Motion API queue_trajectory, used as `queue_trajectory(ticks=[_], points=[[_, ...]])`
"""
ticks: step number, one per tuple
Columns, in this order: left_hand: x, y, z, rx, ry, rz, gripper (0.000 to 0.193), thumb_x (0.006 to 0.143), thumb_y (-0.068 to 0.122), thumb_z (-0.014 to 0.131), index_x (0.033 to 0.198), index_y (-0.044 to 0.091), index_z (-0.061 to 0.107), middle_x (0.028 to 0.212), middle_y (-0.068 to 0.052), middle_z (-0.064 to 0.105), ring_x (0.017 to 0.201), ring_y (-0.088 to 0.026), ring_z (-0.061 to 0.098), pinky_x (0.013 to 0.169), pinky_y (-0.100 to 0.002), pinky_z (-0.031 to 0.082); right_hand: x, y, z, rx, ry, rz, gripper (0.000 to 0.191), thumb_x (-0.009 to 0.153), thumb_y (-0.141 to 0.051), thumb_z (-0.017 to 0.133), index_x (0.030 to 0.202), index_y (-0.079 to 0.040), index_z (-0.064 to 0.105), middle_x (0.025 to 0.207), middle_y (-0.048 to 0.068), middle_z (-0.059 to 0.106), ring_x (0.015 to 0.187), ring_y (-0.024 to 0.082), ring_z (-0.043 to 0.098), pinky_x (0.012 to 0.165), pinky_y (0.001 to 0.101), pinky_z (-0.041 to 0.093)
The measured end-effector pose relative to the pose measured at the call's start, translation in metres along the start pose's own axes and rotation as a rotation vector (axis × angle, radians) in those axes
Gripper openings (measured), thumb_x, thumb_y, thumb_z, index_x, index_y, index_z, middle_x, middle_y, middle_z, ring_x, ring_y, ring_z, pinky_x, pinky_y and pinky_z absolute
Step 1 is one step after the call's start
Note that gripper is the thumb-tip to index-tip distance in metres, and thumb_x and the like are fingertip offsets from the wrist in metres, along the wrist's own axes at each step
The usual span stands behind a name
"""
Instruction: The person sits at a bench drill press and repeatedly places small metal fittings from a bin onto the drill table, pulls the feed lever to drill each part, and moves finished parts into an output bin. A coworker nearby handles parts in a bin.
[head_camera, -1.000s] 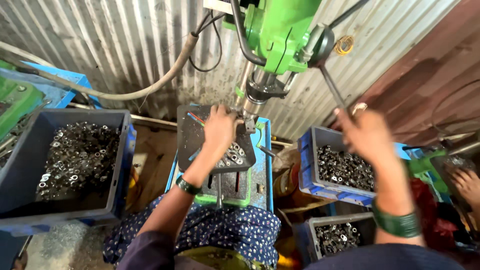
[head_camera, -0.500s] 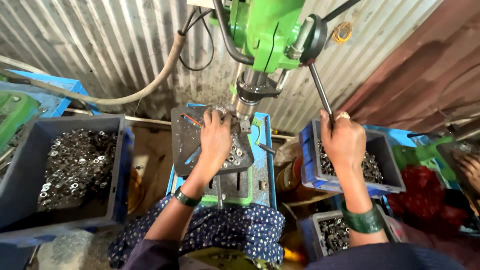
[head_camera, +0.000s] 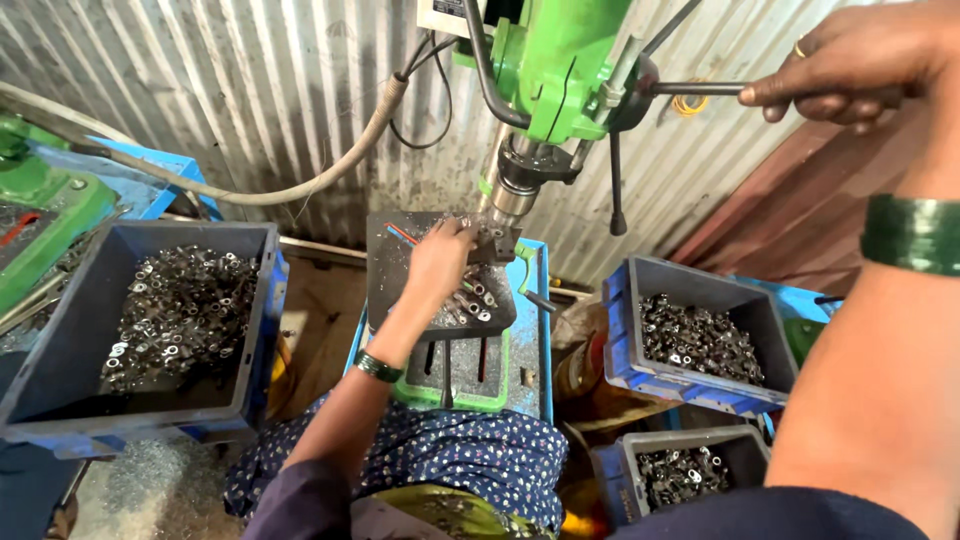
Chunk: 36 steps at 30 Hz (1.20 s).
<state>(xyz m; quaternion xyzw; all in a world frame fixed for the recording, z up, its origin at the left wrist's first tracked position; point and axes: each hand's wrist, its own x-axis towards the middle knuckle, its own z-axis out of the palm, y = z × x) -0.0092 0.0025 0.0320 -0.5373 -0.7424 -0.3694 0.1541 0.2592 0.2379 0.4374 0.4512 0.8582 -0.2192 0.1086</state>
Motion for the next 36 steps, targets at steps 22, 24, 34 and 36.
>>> queue_trajectory(ticks=[22,24,34,36], points=[[0.032,-0.033,-0.014,-0.631,-0.309,-0.457,0.036,0.083,0.034,0.082,0.1,0.003,0.081,0.074,-0.01,0.077,0.066,-0.017,0.075,0.061,-0.032,0.059,-0.061,-0.007,0.149,-0.42,0.675,-0.186,0.071,0.107,-0.06,0.059,0.079,0.004,0.073,0.066,0.02,0.066,0.059,0.035,0.07,0.064,0.0476,0.057],[0.031,-0.03,-0.015,-0.404,-0.193,-0.445,0.04,0.075,0.037,0.089,0.098,0.005,0.083,0.076,-0.013,0.077,0.069,-0.019,0.075,0.065,-0.034,0.057,-0.046,0.004,0.211,-0.32,0.988,-0.165,0.061,0.104,-0.055,0.062,0.081,0.001,0.071,0.072,0.028,0.066,0.071,0.045,0.069,0.059,0.0529,0.056],[0.006,-0.019,0.001,-0.475,0.018,-0.316,0.03,0.089,0.03,0.077,0.097,0.002,0.071,0.089,-0.017,0.075,0.085,-0.035,0.074,0.072,-0.042,0.054,0.009,0.033,0.291,-0.307,1.313,-0.247,0.041,0.107,-0.038,0.068,0.081,-0.007,0.061,0.065,0.02,0.063,0.06,0.043,0.064,0.053,0.0514,0.05],[0.003,-0.021,0.005,-0.53,0.043,-0.272,0.026,0.092,0.027,0.074,0.098,0.002,0.068,0.091,-0.017,0.075,0.087,-0.035,0.074,0.074,-0.041,0.055,0.003,0.029,0.29,-0.329,1.348,-0.256,0.039,0.106,-0.037,0.069,0.081,-0.008,0.062,0.064,0.019,0.063,0.058,0.042,0.064,0.053,0.0505,0.05]])
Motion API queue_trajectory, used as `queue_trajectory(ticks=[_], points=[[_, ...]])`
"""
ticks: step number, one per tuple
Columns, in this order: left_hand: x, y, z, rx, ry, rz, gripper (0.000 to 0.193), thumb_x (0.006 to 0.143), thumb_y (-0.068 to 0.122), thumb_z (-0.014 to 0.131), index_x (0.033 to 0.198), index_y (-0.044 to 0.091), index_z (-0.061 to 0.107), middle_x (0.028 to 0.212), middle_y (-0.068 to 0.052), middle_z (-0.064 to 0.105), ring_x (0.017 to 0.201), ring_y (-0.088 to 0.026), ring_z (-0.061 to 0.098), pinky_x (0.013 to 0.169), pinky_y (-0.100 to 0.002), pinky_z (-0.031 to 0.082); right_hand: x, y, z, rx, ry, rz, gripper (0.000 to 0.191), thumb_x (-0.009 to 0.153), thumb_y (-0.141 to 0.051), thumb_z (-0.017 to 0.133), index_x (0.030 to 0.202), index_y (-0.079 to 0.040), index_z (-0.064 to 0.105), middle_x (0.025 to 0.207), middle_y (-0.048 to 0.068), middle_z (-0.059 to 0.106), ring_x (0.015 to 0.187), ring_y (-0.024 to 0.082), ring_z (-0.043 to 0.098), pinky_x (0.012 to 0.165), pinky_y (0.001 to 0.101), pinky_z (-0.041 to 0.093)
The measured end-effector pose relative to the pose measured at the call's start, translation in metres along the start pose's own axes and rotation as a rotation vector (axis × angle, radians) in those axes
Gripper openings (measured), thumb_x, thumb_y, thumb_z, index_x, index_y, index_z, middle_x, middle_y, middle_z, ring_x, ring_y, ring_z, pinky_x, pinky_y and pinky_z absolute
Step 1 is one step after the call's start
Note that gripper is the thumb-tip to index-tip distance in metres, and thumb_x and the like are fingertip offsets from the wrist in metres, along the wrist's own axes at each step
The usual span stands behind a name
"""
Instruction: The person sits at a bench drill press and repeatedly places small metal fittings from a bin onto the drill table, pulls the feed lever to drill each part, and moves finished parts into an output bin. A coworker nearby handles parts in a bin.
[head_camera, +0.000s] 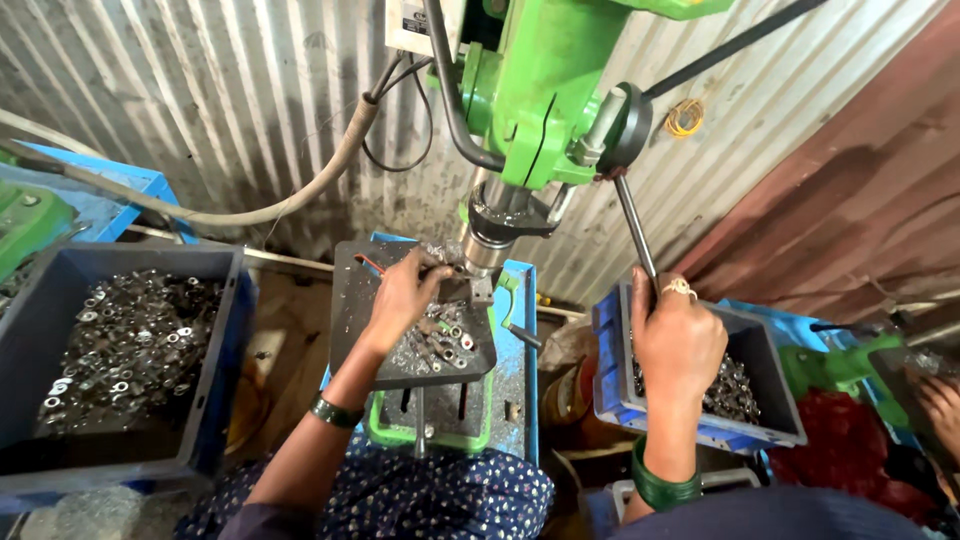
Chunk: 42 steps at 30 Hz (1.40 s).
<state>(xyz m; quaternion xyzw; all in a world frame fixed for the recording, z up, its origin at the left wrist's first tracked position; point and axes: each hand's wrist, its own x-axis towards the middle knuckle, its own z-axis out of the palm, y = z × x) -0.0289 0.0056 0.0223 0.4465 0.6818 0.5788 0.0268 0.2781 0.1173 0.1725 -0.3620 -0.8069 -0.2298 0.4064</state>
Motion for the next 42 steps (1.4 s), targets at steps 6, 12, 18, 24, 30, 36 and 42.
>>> queue_trajectory(ticks=[6,12,18,24,30,36,42], points=[[0.003,-0.005,0.002,-0.023,0.021,-0.006,0.026,0.091,0.025,0.075,0.098,0.002,0.069,0.089,-0.017,0.075,0.084,-0.035,0.073,0.073,-0.042,0.055,-0.008,0.009,0.021,-0.012,0.042,-0.022,0.038,0.105,-0.037,0.071,0.082,-0.009,0.064,0.064,0.018,0.062,0.058,0.041,0.063,0.052,0.0499,0.05],[0.003,0.004,0.004,0.095,0.081,0.011,0.031,0.087,0.028,0.081,0.099,0.001,0.07,0.1,-0.022,0.07,0.093,-0.042,0.067,0.078,-0.048,0.052,0.014,0.005,-0.015,0.083,-0.135,0.015,0.046,0.108,-0.041,0.069,0.082,-0.003,0.062,0.066,0.022,0.062,0.063,0.044,0.065,0.055,0.0514,0.052],[0.005,0.026,0.0,0.103,0.142,0.073,0.032,0.083,0.03,0.082,0.094,0.003,0.07,0.105,-0.023,0.069,0.102,-0.045,0.063,0.086,-0.051,0.049,0.182,0.032,-0.103,0.101,-0.951,0.123,0.054,0.093,-0.055,0.064,0.098,-0.003,0.078,0.07,0.016,0.076,0.058,0.031,0.074,0.062,0.0452,0.058],[0.009,0.033,-0.001,0.132,0.092,0.055,0.032,0.086,0.031,0.081,0.097,0.003,0.068,0.102,-0.021,0.069,0.102,-0.044,0.063,0.087,-0.05,0.05,0.279,0.081,-0.058,0.343,-1.286,0.3,0.049,0.094,-0.042,0.072,0.103,0.006,0.07,0.051,0.005,0.04,0.04,0.021,0.037,0.038,0.0414,0.032],[-0.034,-0.004,-0.065,0.09,0.244,0.057,0.015,0.094,0.015,0.073,0.105,0.004,0.071,0.097,-0.018,0.069,0.087,-0.037,0.068,0.075,-0.041,0.053,0.257,0.07,-0.072,0.251,-1.206,0.262,0.048,0.095,-0.043,0.071,0.1,0.005,0.069,0.052,0.006,0.042,0.04,0.02,0.038,0.039,0.0387,0.027],[-0.108,-0.061,-0.161,0.747,0.673,-0.237,0.032,0.094,0.033,0.077,0.102,0.003,0.07,0.101,-0.019,0.07,0.091,-0.038,0.065,0.072,-0.049,0.05,0.257,0.061,-0.078,0.17,-1.151,0.197,0.049,0.093,-0.045,0.07,0.098,0.003,0.072,0.055,0.01,0.05,0.041,0.021,0.045,0.04,0.0382,0.039],[-0.087,-0.033,-0.047,0.499,0.034,0.157,0.026,0.085,0.015,0.066,0.108,0.014,0.078,0.115,-0.011,0.073,0.117,-0.038,0.06,0.103,-0.046,0.048,0.251,0.069,-0.066,0.276,-1.172,0.221,0.055,0.098,-0.048,0.072,0.101,0.007,0.071,0.054,0.009,0.044,0.04,0.021,0.042,0.037,0.0388,0.033]])
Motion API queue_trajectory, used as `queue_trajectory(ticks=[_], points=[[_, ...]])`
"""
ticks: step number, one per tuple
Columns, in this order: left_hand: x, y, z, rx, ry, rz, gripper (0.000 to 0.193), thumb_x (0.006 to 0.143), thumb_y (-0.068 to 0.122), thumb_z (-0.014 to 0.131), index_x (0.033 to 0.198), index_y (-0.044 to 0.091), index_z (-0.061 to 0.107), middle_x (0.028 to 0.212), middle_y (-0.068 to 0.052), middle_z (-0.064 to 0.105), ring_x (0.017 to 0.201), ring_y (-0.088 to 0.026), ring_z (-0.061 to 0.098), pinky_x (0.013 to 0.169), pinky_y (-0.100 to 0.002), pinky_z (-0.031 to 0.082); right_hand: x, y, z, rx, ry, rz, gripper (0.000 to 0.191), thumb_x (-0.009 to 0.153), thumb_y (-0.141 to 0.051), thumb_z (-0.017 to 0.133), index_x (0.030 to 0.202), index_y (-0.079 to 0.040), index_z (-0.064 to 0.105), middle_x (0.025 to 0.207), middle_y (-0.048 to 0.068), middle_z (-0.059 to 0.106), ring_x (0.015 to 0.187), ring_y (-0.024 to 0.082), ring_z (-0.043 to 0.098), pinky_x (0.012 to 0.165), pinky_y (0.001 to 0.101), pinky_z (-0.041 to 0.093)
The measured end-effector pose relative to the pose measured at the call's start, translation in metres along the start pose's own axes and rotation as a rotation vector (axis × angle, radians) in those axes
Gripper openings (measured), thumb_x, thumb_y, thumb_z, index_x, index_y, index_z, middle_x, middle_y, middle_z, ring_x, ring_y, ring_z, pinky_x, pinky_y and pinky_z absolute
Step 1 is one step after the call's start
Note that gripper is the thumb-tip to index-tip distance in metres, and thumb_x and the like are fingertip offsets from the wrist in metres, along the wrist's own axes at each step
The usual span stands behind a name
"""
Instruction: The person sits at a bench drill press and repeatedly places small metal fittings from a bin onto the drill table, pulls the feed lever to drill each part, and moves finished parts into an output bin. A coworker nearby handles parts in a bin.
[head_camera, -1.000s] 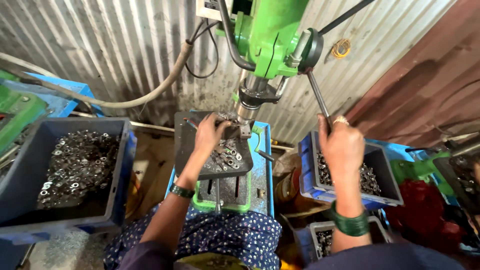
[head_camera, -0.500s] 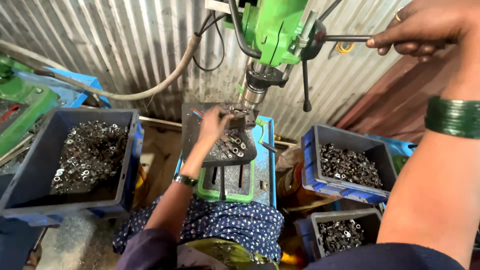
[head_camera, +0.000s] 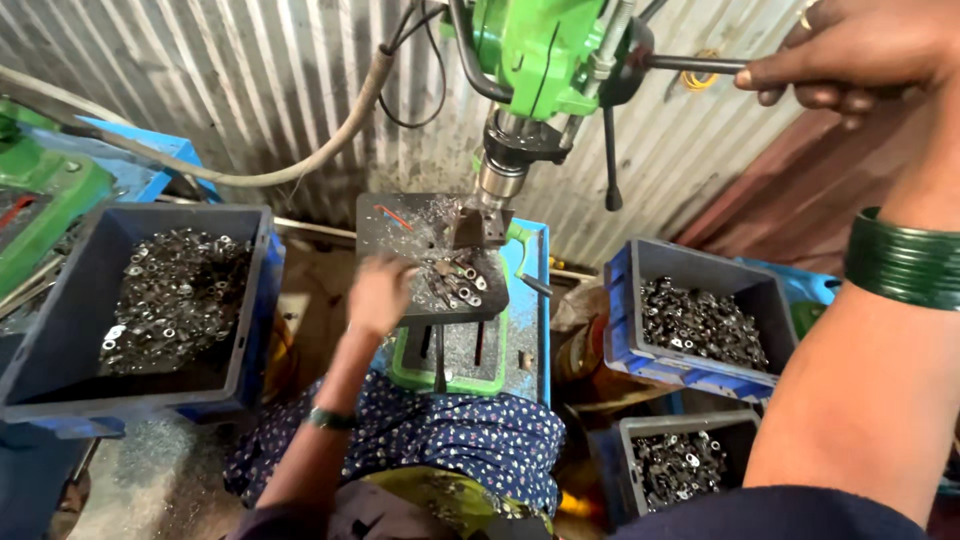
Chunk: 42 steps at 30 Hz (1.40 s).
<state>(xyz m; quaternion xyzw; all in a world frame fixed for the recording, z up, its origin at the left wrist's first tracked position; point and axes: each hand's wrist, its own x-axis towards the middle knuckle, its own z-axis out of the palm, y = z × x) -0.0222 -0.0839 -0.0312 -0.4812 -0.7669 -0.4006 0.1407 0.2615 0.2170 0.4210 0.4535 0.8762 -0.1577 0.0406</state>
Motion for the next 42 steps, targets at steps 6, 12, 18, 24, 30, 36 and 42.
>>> queue_trajectory(ticks=[6,12,18,24,30,36,42], points=[[0.057,0.046,0.032,0.418,-0.454,-0.045,0.025,0.089,0.03,0.07,0.108,0.014,0.077,0.12,-0.009,0.07,0.125,-0.033,0.059,0.096,-0.052,0.052,-0.02,-0.013,0.001,-0.15,0.088,0.03,0.05,0.095,-0.047,0.069,0.1,0.003,0.072,0.056,0.009,0.051,0.044,0.02,0.046,0.043,0.0367,0.037],[0.069,0.016,-0.009,0.44,-0.493,-0.227,0.022,0.091,0.026,0.069,0.107,0.014,0.08,0.125,-0.012,0.068,0.125,-0.034,0.06,0.094,-0.048,0.056,-0.008,-0.006,0.003,-0.045,0.069,-0.03,0.05,0.097,-0.045,0.071,0.096,0.005,0.071,0.056,0.009,0.051,0.042,0.019,0.043,0.041,0.0369,0.037],[0.057,0.027,-0.011,0.409,-0.488,-0.036,0.032,0.087,0.017,0.068,0.117,0.024,0.076,0.128,-0.012,0.062,0.126,-0.043,0.052,0.091,-0.053,0.053,0.007,0.008,0.01,0.005,0.065,-0.062,0.05,0.1,-0.044,0.069,0.092,0.005,0.07,0.055,0.008,0.048,0.039,0.018,0.04,0.038,0.0377,0.04],[0.066,0.007,-0.019,0.151,-0.571,0.129,0.026,0.094,0.024,0.071,0.12,0.025,0.075,0.127,-0.009,0.066,0.126,-0.033,0.061,0.113,-0.054,0.041,-0.01,-0.001,0.012,-0.172,0.153,-0.05,0.054,0.1,-0.046,0.069,0.089,0.006,0.072,0.056,0.01,0.056,0.042,0.018,0.052,0.041,0.0341,0.04],[0.044,-0.008,-0.028,0.331,-0.573,-0.009,0.045,0.09,0.006,0.062,0.123,0.035,0.074,0.132,-0.009,0.062,0.12,-0.036,0.06,0.099,-0.043,0.054,-0.011,-0.009,0.015,-0.126,0.126,-0.026,0.052,0.098,-0.05,0.07,0.098,0.002,0.074,0.059,0.01,0.057,0.044,0.02,0.049,0.041,0.0366,0.038],[0.028,-0.011,-0.041,-0.413,-0.304,-0.105,0.045,0.084,0.007,0.078,0.127,0.012,0.066,0.119,-0.01,0.071,0.107,-0.022,0.072,0.094,-0.036,0.058,-0.025,-0.011,0.017,-0.194,0.166,-0.067,0.048,0.097,-0.048,0.07,0.098,-0.001,0.077,0.062,0.012,0.066,0.048,0.02,0.057,0.046,0.0352,0.045],[-0.008,0.055,0.022,-0.898,-0.422,-0.141,0.035,0.078,0.007,0.084,0.109,0.005,0.069,0.098,-0.005,0.073,0.093,-0.013,0.069,0.086,-0.03,0.06,-0.045,-0.034,0.021,-0.305,0.18,-0.022,0.048,0.098,-0.047,0.069,0.099,0.0,0.08,0.063,0.013,0.069,0.051,0.024,0.064,0.052,0.0355,0.05]])
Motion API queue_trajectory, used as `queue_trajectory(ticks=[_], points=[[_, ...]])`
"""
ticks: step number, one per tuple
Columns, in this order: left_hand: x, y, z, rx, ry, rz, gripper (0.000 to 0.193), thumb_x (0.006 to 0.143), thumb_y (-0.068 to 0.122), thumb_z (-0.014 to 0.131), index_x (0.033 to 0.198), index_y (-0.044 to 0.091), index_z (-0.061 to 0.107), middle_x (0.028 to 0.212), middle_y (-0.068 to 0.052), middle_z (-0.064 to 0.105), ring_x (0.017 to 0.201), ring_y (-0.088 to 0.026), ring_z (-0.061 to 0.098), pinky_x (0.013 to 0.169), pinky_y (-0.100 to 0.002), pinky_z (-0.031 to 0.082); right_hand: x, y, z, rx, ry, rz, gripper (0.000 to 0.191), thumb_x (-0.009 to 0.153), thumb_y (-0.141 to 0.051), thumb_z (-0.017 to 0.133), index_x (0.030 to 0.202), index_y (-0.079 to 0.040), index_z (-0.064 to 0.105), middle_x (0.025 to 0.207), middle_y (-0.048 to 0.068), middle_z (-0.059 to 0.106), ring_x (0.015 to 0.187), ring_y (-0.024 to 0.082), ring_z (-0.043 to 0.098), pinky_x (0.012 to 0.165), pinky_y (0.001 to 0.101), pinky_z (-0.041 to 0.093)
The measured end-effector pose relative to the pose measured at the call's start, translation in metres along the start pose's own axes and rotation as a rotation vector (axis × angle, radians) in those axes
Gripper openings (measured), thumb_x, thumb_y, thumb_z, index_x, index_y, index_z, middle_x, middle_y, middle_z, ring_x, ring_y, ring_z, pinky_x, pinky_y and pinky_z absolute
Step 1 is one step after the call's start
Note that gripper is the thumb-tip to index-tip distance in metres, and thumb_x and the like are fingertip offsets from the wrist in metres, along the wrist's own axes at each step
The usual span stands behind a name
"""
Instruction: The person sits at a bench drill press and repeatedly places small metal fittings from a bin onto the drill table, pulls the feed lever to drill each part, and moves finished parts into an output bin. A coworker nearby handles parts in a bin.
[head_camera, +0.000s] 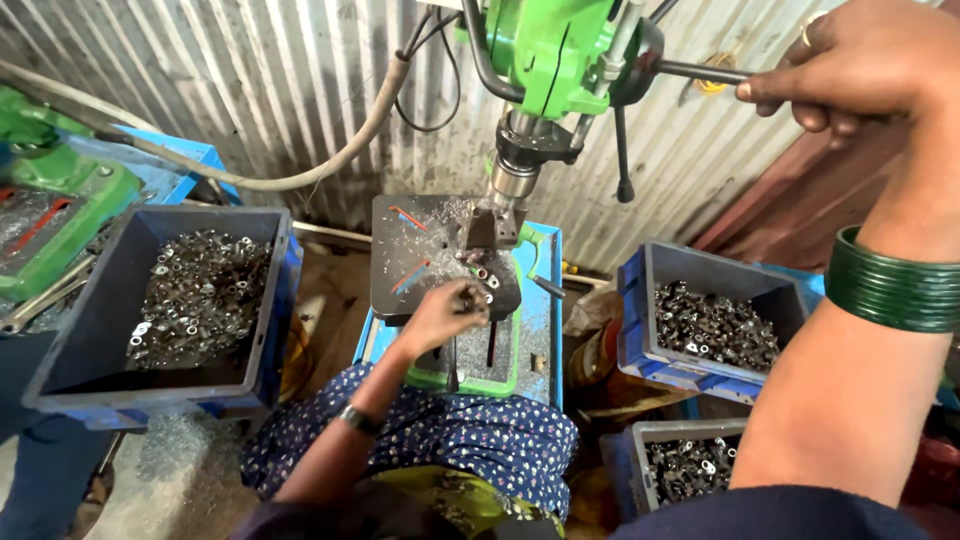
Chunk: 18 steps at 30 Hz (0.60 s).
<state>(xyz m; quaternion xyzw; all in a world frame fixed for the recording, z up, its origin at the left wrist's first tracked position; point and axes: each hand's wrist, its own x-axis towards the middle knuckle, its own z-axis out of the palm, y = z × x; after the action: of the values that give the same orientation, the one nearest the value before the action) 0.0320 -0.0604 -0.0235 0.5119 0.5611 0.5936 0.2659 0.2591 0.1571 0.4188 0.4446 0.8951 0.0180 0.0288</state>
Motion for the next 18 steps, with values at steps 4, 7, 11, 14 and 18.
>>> queue_trajectory(ticks=[4,7,11,14,18], points=[[0.032,0.007,-0.002,0.168,0.394,-0.073,0.035,0.071,0.009,0.091,0.1,0.003,0.072,0.093,-0.008,0.078,0.084,-0.014,0.073,0.078,-0.03,0.061,-0.013,-0.004,0.004,0.034,0.045,0.001,0.046,0.098,-0.045,0.069,0.1,0.0,0.08,0.063,0.013,0.069,0.052,0.024,0.066,0.053,0.0363,0.053],[0.042,0.016,-0.01,0.11,0.505,-0.059,0.037,0.072,0.013,0.091,0.105,0.005,0.074,0.097,-0.009,0.08,0.085,-0.013,0.076,0.077,-0.03,0.062,-0.017,-0.003,0.005,0.095,0.079,-0.029,0.044,0.097,-0.043,0.071,0.099,0.0,0.081,0.063,0.013,0.068,0.051,0.023,0.065,0.051,0.0369,0.054],[0.05,0.021,0.018,0.209,0.291,0.065,0.039,0.074,0.016,0.091,0.11,0.006,0.079,0.101,-0.012,0.081,0.087,-0.018,0.077,0.08,-0.033,0.06,-0.018,-0.004,0.002,0.088,0.045,-0.045,0.045,0.098,-0.041,0.071,0.096,0.003,0.08,0.061,0.015,0.067,0.049,0.024,0.064,0.05,0.0368,0.052],[0.066,0.019,0.043,0.306,0.168,0.054,0.03,0.079,0.019,0.087,0.106,0.006,0.082,0.099,-0.015,0.081,0.087,-0.024,0.077,0.08,-0.035,0.059,-0.019,-0.008,0.0,0.105,0.027,-0.016,0.044,0.098,-0.04,0.07,0.096,0.003,0.08,0.061,0.014,0.067,0.049,0.024,0.063,0.047,0.0375,0.047],[0.076,0.016,0.048,0.345,0.342,0.056,0.03,0.08,0.015,0.08,0.108,0.005,0.077,0.1,-0.016,0.078,0.09,-0.028,0.076,0.081,-0.035,0.059,-0.022,-0.006,0.0,0.087,0.044,-0.007,0.046,0.099,-0.041,0.069,0.096,0.004,0.079,0.06,0.013,0.065,0.049,0.023,0.062,0.047,0.0354,0.048]])
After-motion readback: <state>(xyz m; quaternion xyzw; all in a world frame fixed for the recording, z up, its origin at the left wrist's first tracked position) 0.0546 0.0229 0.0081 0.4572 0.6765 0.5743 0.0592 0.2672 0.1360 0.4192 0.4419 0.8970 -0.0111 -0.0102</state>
